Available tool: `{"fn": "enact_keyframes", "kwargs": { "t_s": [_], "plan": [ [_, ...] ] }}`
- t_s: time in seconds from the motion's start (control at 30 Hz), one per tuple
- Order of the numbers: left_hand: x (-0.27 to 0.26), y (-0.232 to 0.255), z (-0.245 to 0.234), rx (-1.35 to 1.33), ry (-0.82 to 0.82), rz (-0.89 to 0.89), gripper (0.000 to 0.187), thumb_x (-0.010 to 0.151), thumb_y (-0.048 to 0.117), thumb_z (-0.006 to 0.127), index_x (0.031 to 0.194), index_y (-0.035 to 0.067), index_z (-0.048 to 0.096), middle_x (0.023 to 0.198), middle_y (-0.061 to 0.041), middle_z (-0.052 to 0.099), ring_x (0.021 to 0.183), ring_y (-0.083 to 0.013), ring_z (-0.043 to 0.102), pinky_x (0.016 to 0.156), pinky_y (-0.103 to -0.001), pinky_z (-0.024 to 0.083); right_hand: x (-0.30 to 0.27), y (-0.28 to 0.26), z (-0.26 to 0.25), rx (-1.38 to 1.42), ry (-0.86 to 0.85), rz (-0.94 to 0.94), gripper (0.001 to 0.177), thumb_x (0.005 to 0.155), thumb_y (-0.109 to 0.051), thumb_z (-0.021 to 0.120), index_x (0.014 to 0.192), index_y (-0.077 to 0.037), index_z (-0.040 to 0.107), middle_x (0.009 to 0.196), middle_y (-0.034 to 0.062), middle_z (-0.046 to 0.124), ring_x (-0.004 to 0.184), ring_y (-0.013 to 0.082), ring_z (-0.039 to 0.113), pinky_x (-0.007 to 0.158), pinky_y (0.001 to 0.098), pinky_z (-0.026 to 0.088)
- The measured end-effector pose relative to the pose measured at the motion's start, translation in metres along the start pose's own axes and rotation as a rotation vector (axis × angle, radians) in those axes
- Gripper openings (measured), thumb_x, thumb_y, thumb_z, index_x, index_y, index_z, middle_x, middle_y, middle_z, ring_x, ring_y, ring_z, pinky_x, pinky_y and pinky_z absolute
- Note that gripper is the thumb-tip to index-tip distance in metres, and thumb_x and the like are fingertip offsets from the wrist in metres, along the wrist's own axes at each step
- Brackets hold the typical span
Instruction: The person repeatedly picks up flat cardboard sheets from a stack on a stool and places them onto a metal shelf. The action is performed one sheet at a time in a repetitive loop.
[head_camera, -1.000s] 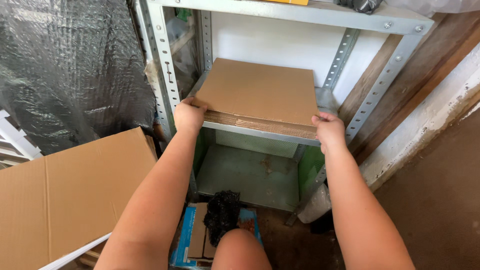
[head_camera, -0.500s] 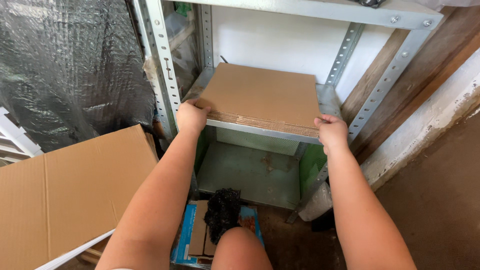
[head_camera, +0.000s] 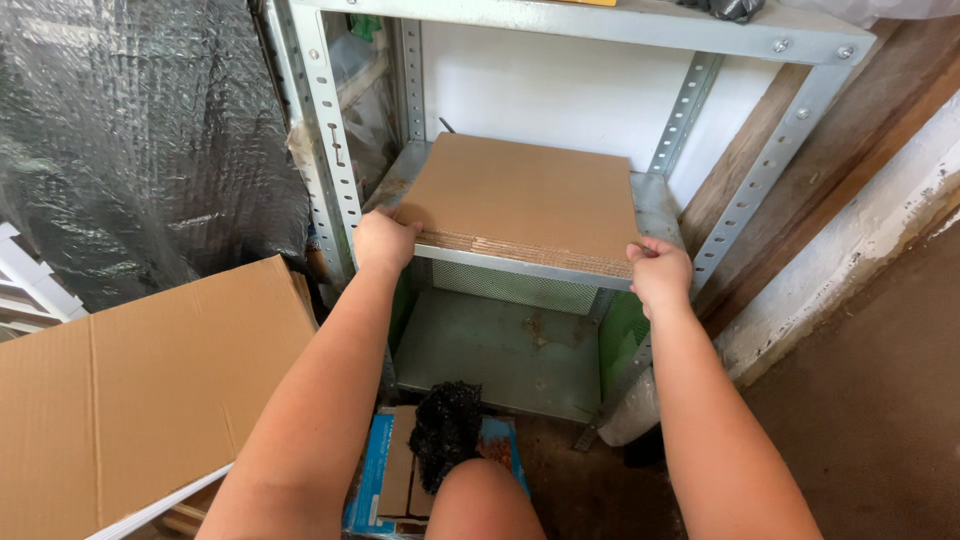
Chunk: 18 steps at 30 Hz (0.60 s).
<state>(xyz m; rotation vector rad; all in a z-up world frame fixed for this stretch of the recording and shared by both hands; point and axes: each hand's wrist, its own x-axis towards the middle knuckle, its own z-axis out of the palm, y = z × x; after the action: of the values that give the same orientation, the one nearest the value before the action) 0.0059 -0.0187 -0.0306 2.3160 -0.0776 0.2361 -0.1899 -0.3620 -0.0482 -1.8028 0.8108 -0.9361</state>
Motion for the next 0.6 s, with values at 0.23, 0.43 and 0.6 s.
{"fn": "enact_keyframes", "kwargs": {
  "t_s": [0.23, 0.43, 0.6],
  "plan": [
    [-0.003, 0.006, -0.006, 0.042, -0.023, -0.003, 0.06, 0.085, 0.043, 0.085, 0.134, 0.012, 0.07, 0.124, -0.013, 0.068, 0.118, -0.0382, 0.067, 0.104, -0.045, 0.056, 0.003, 0.008, 0.003, 0.003, 0.012, 0.011, 0.035, 0.093, -0.017, 0.078, 0.124, 0.0, 0.072, 0.091, 0.0157, 0.064, 0.073, 0.0253, 0.066, 0.05, 0.041, 0.063],
    [0.003, 0.003, -0.002, 0.012, -0.019, -0.009, 0.06, 0.088, 0.041, 0.083, 0.136, 0.01, 0.067, 0.126, -0.014, 0.062, 0.12, -0.0393, 0.064, 0.106, -0.046, 0.054, -0.007, -0.004, -0.005, -0.052, 0.004, -0.022, 0.037, 0.093, -0.017, 0.079, 0.128, -0.006, 0.072, 0.094, 0.0162, 0.066, 0.082, 0.0302, 0.068, 0.054, 0.043, 0.065],
    [-0.006, 0.003, -0.003, -0.037, -0.004, -0.047, 0.054, 0.091, 0.039, 0.079, 0.136, 0.013, 0.065, 0.131, -0.01, 0.056, 0.12, -0.0348, 0.065, 0.104, -0.048, 0.055, 0.003, 0.0, -0.009, -0.487, 0.047, -0.088, 0.026, 0.09, -0.043, 0.078, 0.114, -0.034, 0.077, 0.097, -0.0042, 0.072, 0.105, 0.0273, 0.07, 0.091, 0.0448, 0.057]
  ]
}}
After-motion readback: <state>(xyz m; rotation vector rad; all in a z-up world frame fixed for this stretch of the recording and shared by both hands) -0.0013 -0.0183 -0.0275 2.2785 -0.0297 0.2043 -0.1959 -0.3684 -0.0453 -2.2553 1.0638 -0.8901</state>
